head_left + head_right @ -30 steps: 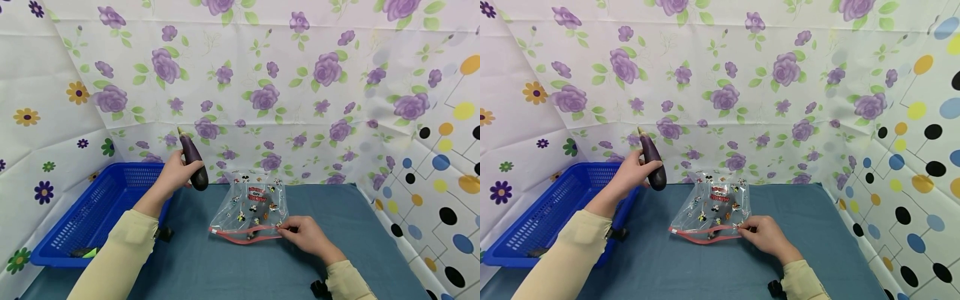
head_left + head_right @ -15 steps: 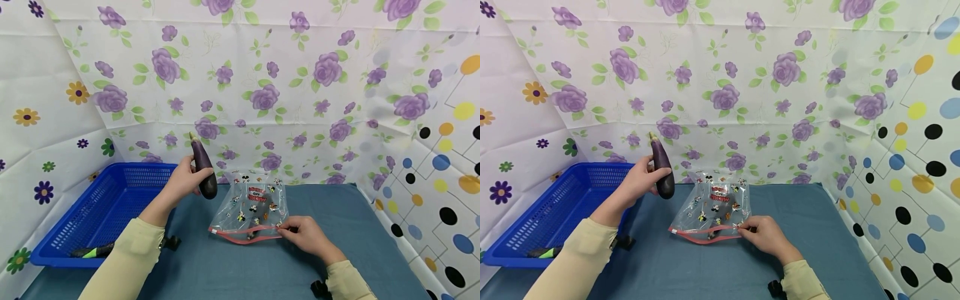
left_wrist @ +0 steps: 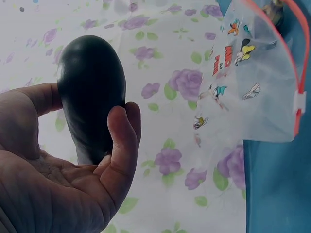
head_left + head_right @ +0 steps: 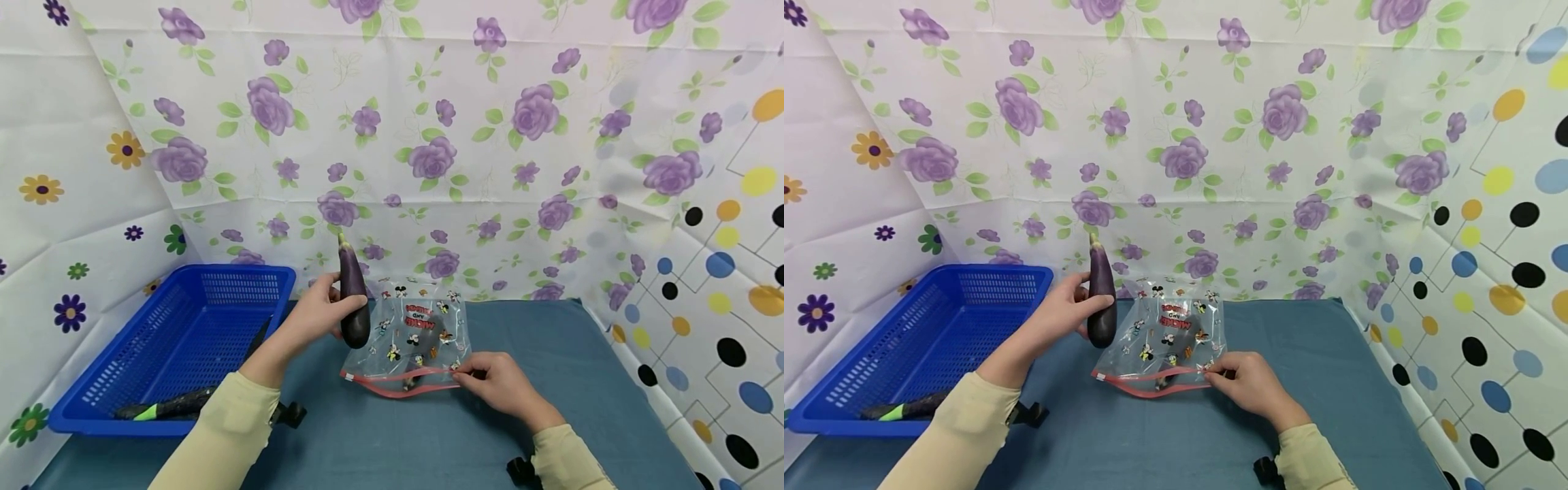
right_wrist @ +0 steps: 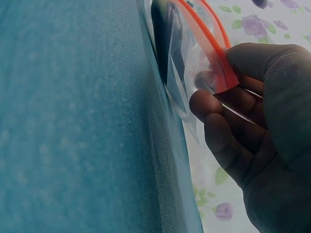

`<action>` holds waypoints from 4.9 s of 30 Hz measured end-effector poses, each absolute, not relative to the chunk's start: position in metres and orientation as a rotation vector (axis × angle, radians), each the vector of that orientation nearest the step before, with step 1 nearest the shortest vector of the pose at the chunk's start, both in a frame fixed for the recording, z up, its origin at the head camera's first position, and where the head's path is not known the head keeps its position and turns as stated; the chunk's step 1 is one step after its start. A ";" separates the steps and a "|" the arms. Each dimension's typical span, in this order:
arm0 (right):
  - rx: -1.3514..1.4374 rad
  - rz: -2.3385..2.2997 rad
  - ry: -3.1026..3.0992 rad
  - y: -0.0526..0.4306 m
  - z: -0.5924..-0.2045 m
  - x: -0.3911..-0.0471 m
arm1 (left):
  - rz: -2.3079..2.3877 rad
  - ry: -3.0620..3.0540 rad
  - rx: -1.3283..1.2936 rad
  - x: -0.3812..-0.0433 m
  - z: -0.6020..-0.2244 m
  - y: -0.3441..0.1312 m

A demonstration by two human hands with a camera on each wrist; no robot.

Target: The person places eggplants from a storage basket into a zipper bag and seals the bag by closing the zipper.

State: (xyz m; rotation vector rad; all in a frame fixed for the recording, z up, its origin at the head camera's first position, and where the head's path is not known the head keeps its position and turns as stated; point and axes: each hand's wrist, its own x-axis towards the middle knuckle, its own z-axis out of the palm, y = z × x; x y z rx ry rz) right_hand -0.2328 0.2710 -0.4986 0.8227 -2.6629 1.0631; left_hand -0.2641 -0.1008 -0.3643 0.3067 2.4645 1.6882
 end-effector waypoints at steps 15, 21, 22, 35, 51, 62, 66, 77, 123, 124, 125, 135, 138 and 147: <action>0.808 1.041 -2.672 0.271 -0.498 -0.232 | 1.580 2.450 0.318 -0.253 -0.385 -0.093; 0.805 1.051 -2.677 0.270 -0.497 -0.232 | 1.533 2.439 0.327 -0.248 -0.393 -0.091; 0.805 1.052 -2.677 0.270 -0.497 -0.232 | 1.520 2.448 0.329 -0.247 -0.394 -0.091; 0.806 1.054 -2.669 0.270 -0.497 -0.232 | 1.459 2.449 0.354 -0.239 -0.410 -0.090; 0.794 1.052 -2.691 0.270 -0.497 -0.232 | 1.447 2.404 0.464 -0.233 -0.416 -0.089; 0.798 1.048 -2.680 0.270 -0.498 -0.232 | 1.423 2.313 0.492 -0.227 -0.425 -0.087; 0.795 1.048 -2.679 0.270 -0.498 -0.232 | 1.409 2.285 0.498 -0.225 -0.430 -0.087; 0.800 1.052 -2.673 0.270 -0.499 -0.233 | 1.360 2.259 0.551 -0.221 -0.436 -0.089; 0.797 1.031 -2.669 0.270 -0.501 -0.233 | 1.092 2.066 0.742 -0.213 -0.458 -0.110; 0.797 1.031 -2.669 0.270 -0.501 -0.233 | 1.088 2.057 0.739 -0.212 -0.458 -0.111; 0.798 1.030 -2.668 0.270 -0.501 -0.233 | 1.080 2.054 0.739 -0.212 -0.458 -0.111; 0.805 1.048 -2.665 0.271 -0.502 -0.232 | 1.050 2.002 0.759 -0.211 -0.457 -0.114; 0.806 1.056 -2.666 0.271 -0.501 -0.232 | 1.033 1.987 0.752 -0.211 -0.458 -0.115; 0.804 1.058 -2.668 0.271 -0.502 -0.233 | 1.018 1.968 0.709 -0.212 -0.461 -0.116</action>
